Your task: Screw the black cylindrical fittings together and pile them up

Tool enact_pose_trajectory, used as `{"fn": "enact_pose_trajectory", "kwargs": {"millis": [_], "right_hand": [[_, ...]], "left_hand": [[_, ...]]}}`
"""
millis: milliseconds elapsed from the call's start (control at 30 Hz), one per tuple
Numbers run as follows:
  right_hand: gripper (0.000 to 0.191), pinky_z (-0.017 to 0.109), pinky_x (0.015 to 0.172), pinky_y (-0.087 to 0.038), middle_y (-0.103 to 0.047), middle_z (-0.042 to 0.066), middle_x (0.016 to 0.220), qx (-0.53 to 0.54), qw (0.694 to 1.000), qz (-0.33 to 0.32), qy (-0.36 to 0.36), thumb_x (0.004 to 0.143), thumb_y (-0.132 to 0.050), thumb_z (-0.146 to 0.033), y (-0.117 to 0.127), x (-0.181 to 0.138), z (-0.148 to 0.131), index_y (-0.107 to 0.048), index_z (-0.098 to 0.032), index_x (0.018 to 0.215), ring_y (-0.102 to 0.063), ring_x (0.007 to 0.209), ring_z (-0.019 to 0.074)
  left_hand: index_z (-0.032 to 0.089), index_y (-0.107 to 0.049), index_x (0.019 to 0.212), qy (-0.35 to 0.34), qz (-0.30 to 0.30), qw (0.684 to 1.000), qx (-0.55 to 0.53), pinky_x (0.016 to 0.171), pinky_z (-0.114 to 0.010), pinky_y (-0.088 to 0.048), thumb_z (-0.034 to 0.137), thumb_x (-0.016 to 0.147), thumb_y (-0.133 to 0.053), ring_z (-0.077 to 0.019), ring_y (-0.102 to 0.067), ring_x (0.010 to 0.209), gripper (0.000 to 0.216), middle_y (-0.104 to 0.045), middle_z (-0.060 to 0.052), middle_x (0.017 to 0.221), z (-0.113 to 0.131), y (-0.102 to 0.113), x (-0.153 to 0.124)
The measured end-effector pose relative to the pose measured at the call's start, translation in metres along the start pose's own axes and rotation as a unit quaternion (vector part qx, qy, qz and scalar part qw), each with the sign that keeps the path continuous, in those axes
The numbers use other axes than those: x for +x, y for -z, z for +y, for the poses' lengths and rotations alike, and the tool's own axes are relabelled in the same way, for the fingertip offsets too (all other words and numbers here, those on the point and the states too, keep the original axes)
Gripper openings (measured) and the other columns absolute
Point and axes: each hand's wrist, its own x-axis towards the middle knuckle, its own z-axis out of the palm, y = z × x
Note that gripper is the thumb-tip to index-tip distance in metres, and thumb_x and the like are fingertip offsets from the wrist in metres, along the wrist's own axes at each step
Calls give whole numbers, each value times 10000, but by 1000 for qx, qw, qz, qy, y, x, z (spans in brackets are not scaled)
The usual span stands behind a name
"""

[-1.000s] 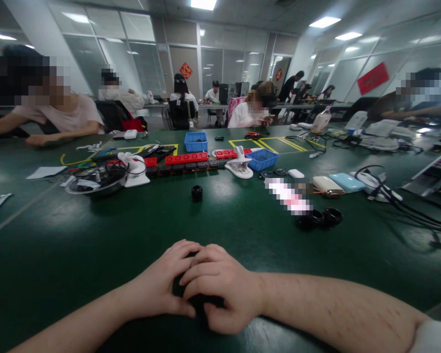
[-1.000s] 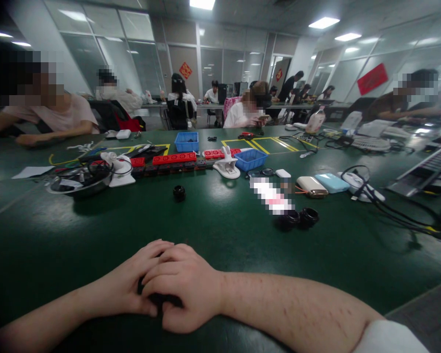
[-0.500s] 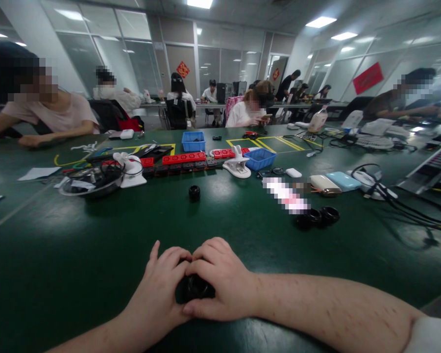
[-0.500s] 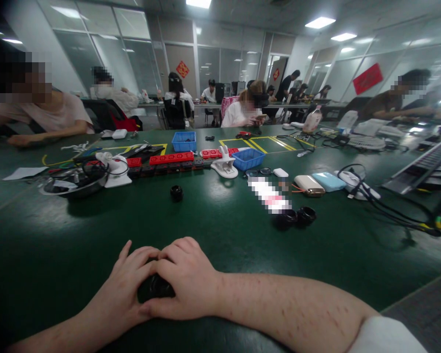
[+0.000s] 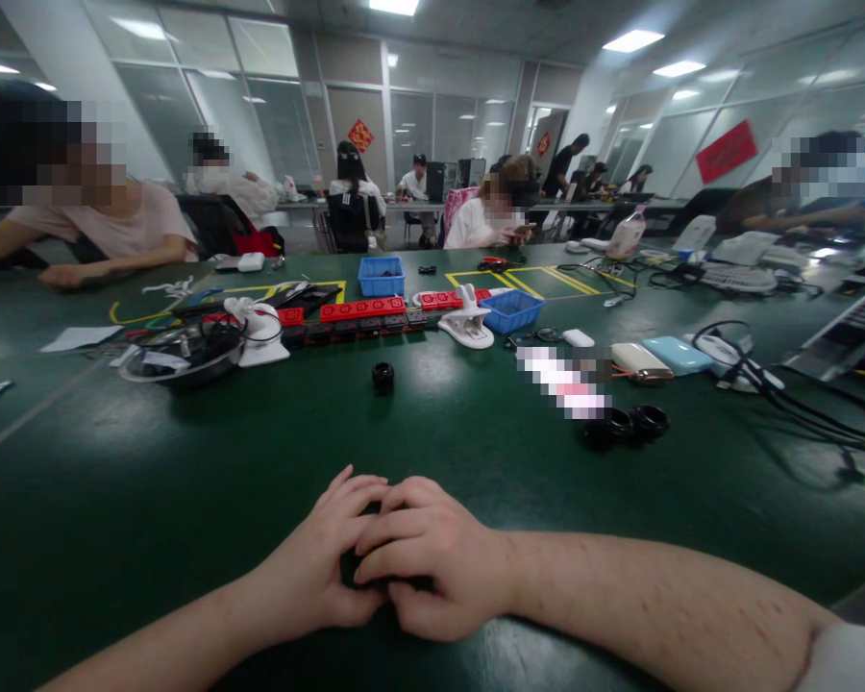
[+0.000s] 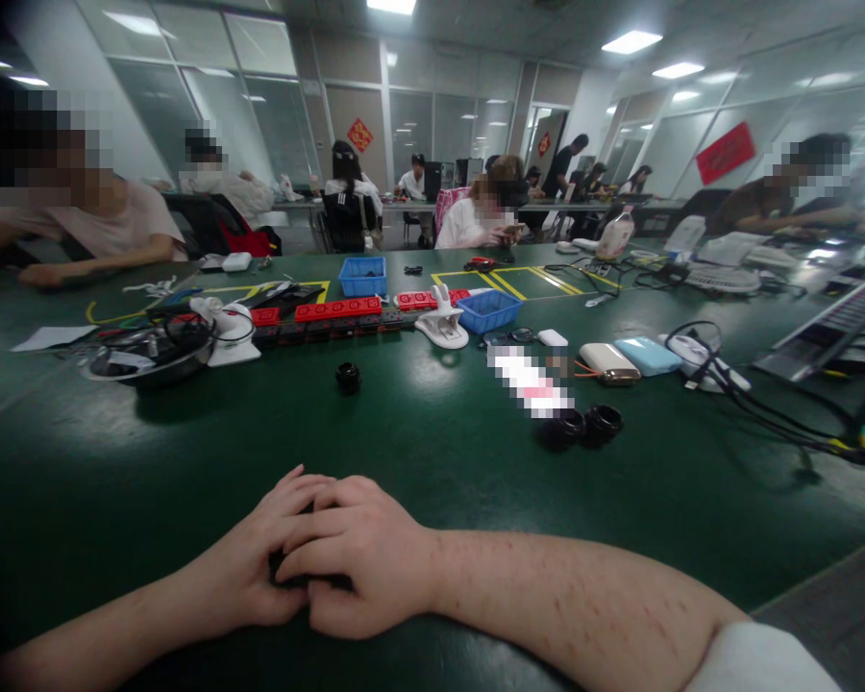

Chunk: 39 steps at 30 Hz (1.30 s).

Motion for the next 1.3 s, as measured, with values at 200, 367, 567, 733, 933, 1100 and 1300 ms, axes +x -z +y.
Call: {"fn": "enact_pose_trajectory", "kwargs": {"millis": [200,367,567,733,933,1100,1300], "right_hand": [[228,336,962,-322,-679,-25,925,2,1000,-2,25,684,-420,-207,-1,0,-1,-597,-199,826,-493,991,149],[297,356,908,-349,-618,45,1019,-11,999,33,-7,777,-438,-344,2,0,-4,-551,-174,993,-478,1013,162],[446,360,832,-366,-575,73,990,-36,994,62,-88,744,-521,-524,1,-2,-6,-506,-163,1006,-489,909,179],[370,340,774,-370,-577,51,904,-70,990,37,-117,713,-584,-488,-2,-2,-4,-534,-170,895,-490,841,174],[201,324,784,-376,-589,27,869,-59,994,1,-87,700,-533,-316,0,-1,-4,-528,-180,847,-490,865,159],[186,337,809,-373,-618,13,855,-34,998,-31,-46,673,-473,-258,1,-1,-3,-533,-190,836,-497,874,160],[217,337,873,-342,-660,-35,860,4,999,-38,-7,597,-427,-172,-1,-1,-2,-541,-206,779,-497,889,148]], "left_hand": [[240,-420,1254,-13,24,999,19,1038,-587,-122,348,612,-683,-314,-387,1196,702,-469,-88,1274,-8,-8,-7],[239,-425,1243,9,74,995,70,1012,-623,-121,468,597,-677,-339,-425,1142,730,-512,-88,1204,-5,-16,-9],[227,-547,1041,63,82,993,60,1012,-599,-169,421,663,-621,-277,-519,975,432,-571,-47,995,9,-14,-6],[205,-554,939,57,69,996,31,1027,-572,-164,315,624,-627,-263,-510,975,342,-549,-55,983,8,-9,-4],[216,-571,938,23,28,999,-25,1040,-503,-206,156,555,-609,-256,-475,1024,389,-517,-39,1046,8,0,0],[230,-602,834,3,13,998,-61,995,-434,-310,122,553,-606,-262,-427,1079,301,-498,-19,1107,8,4,3],[263,-619,890,-30,-8,998,-56,1032,-421,-263,152,600,-640,-240,-440,1106,311,-509,-1,1117,5,9,3]]}}
